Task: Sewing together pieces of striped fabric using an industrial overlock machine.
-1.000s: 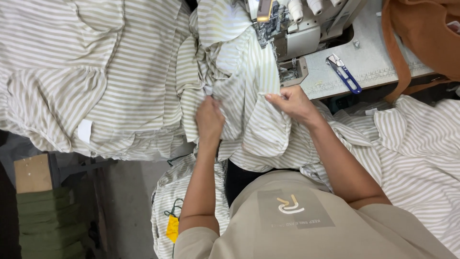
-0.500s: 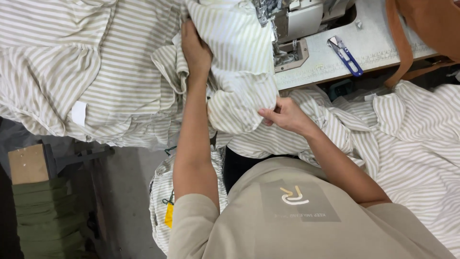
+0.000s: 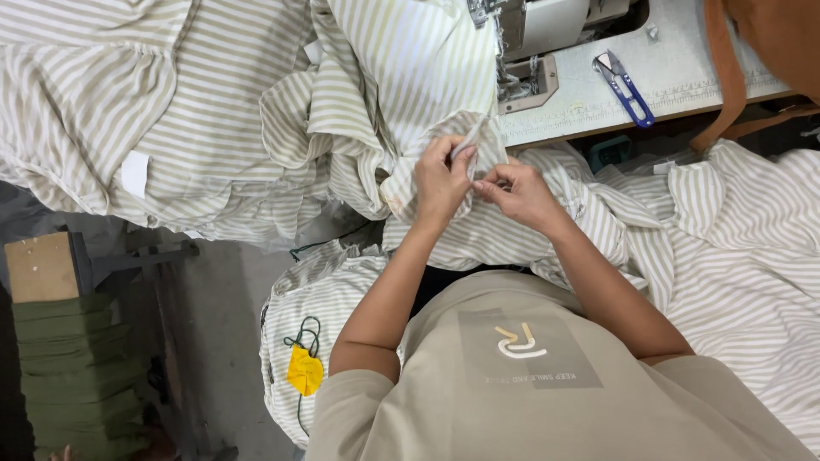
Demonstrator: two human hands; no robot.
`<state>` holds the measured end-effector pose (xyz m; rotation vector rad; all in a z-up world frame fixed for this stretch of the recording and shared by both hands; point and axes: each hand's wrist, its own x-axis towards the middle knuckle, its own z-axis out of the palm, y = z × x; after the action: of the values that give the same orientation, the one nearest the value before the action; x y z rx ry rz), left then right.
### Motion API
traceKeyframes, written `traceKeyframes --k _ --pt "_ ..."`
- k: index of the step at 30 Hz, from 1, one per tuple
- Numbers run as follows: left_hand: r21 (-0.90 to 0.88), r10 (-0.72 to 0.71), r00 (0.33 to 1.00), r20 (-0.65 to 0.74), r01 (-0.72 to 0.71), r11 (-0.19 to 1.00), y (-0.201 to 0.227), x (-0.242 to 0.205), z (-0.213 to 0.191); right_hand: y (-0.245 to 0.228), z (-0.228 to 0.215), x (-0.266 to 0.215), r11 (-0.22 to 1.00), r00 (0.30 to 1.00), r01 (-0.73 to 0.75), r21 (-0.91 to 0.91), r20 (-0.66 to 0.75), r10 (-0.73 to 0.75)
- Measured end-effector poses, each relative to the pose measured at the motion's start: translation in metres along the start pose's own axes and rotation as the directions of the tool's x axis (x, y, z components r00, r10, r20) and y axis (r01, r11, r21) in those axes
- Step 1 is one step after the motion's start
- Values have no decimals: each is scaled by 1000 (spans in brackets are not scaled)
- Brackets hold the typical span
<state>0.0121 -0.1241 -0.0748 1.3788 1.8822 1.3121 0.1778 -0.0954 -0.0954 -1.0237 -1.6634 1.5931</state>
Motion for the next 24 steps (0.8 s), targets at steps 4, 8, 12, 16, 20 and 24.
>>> traceKeyframes --k 4,8,12,16,20,24 --pt "-68 -42 999 -20 40 997 12 4 0 18 -21 17 902 941 194 -387 -187 -282" --pt "-118 -20 996 -82 10 993 24 2 4 -9 -28 46 879 871 234 -416 -311 -379" --pt "-58 36 984 -173 -47 997 42 -3 -1 -3 -24 77 936 927 273 -222 -200 -317" --pt "-68 38 980 -194 -52 996 40 -4 0 -14 -10 56 962 938 210 -171 -241 -248" --pt "-55 130 955 -267 -149 987 34 1 4 -21 -10 40 987 952 158 24 -268 -146" --pt "-39 213 946 -245 -229 973 43 6 4 -33 -9 36 977 948 183 109 -282 -146"
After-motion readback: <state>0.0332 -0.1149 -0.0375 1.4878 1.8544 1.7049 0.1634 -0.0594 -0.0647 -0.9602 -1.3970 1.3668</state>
